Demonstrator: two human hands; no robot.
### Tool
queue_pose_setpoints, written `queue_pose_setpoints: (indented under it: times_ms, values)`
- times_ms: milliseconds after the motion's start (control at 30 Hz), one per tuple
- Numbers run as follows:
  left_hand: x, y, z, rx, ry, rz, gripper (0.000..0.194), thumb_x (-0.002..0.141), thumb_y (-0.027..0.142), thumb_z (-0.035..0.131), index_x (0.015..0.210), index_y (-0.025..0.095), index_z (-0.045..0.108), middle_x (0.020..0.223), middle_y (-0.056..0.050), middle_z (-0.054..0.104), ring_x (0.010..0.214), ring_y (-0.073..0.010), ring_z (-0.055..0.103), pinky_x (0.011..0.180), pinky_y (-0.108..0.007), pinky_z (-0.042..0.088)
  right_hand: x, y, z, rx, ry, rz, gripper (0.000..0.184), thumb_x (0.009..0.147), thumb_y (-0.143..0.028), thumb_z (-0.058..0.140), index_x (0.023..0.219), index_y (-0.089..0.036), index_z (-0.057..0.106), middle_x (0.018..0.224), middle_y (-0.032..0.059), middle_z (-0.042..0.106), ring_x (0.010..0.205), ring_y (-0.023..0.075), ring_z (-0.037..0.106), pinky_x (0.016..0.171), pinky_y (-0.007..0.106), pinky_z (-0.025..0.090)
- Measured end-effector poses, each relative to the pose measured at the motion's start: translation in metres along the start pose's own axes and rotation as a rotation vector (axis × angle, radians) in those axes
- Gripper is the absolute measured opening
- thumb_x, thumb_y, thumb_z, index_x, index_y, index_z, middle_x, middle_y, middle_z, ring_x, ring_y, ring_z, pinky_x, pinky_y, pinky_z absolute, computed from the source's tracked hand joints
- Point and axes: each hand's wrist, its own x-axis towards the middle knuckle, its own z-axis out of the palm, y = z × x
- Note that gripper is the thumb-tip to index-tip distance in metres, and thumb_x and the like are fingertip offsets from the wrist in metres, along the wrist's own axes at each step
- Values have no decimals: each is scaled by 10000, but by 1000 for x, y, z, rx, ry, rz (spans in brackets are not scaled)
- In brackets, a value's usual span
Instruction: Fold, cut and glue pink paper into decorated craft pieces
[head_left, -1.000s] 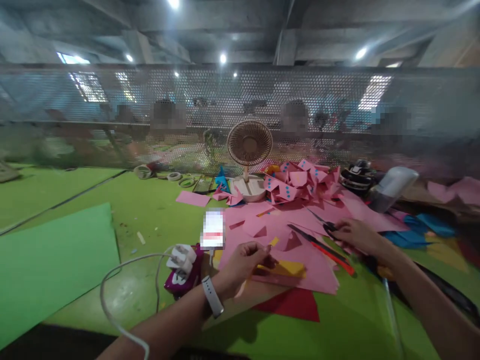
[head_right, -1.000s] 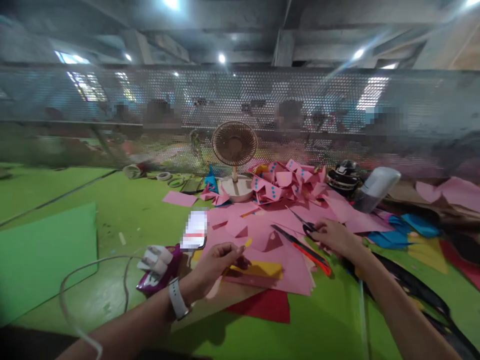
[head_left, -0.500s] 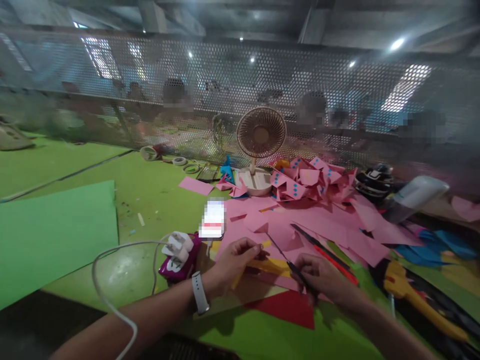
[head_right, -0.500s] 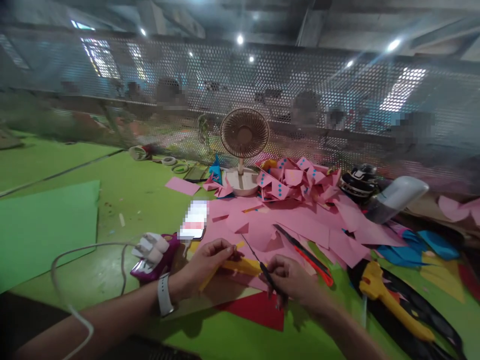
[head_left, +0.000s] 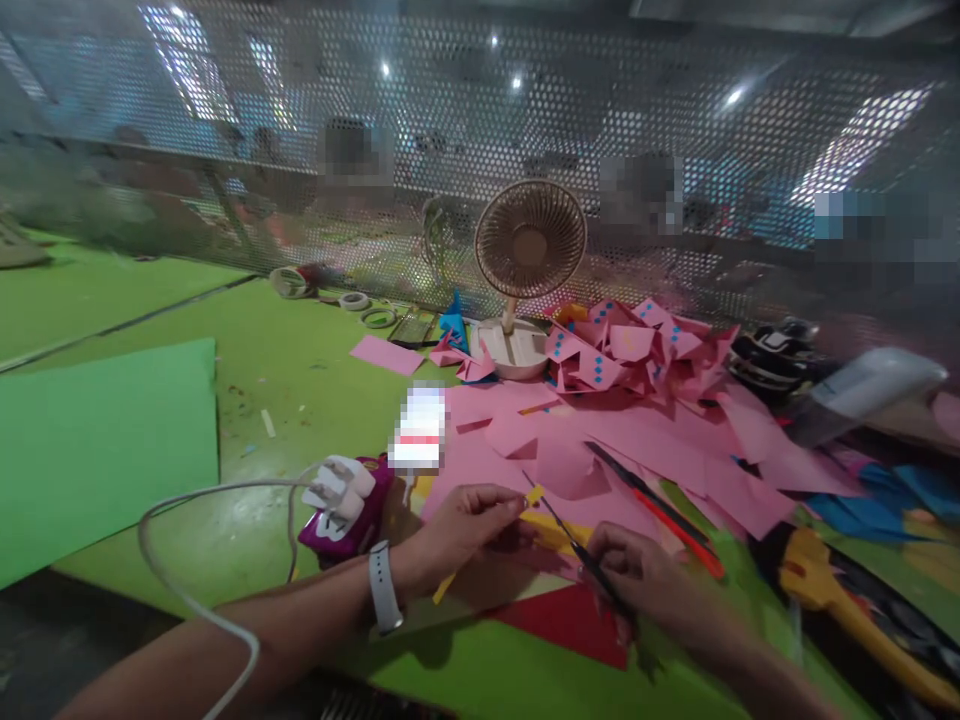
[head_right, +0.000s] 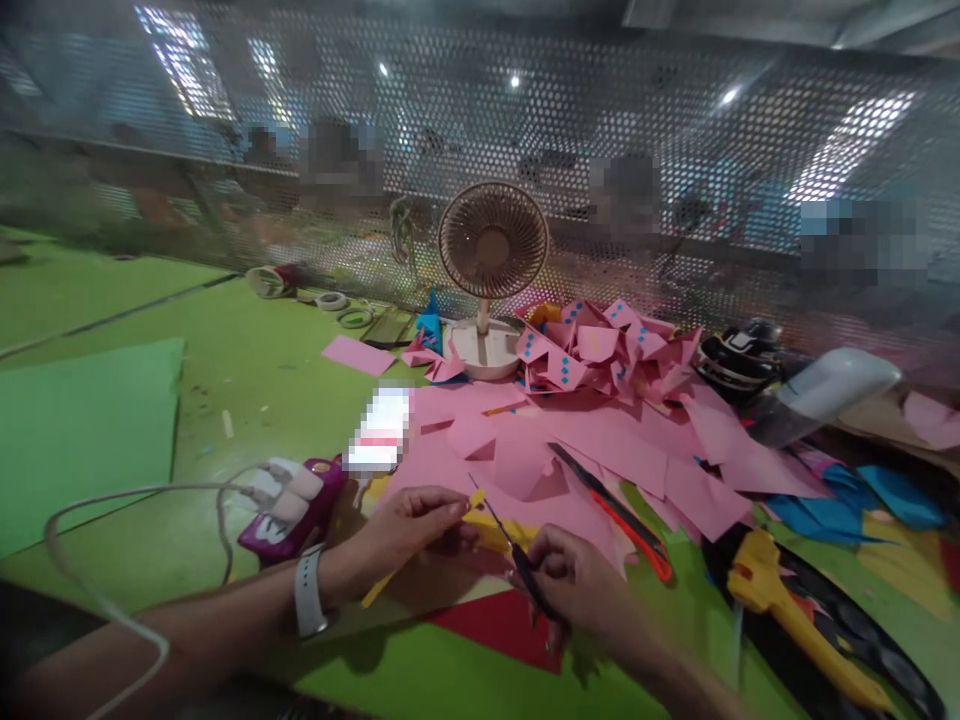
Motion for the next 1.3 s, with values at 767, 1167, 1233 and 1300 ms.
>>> queue_pose_setpoints:
  times_ms: [767, 1167, 1233, 1300]
  values:
    - [-4, 1, 1, -4, -79, 30, 303, 673, 356, 747, 816, 133, 599, 719, -63, 700, 604, -121, 623, 580, -232, 463, 0, 5, 2, 20, 27, -31, 378, 738, -537, 601, 751, -188, 455, 524, -68, 563, 336, 59, 482, 346, 170, 379]
    - [0, -1, -4, -121, 9, 36, 342, 678, 362, 749, 870, 114, 613, 798, -78, 680, 735, -152, 636, 690, -269, 483, -10, -10, -14, -73, -47, 14, 347, 754, -498, 596, 746, -191, 434, 543, -83, 501, 343, 41, 422, 360, 171, 370]
    - [0, -1, -4, -152, -2, 34, 347, 686, 343, 748, 908, 118, 605, 810, -79, 684, 733, -149, 638, 708, -279, 485, -10, -12, -13, -124, -44, 27, 340, 753, -494, 590, 734, -191, 436, 543, -85, 478, 356, 41, 413, 357, 169, 368]
    - [0, 0, -4, -166, -28, 28, 353, 695, 328, 743, 942, 120, 600, 832, -81, 687, 715, -139, 637, 719, -287, 486, -10, -14, -11, -188, -35, 31, 327, 752, -482, 586, 720, -190, 442, 537, -85, 454, 382, 41, 402, 360, 158, 352]
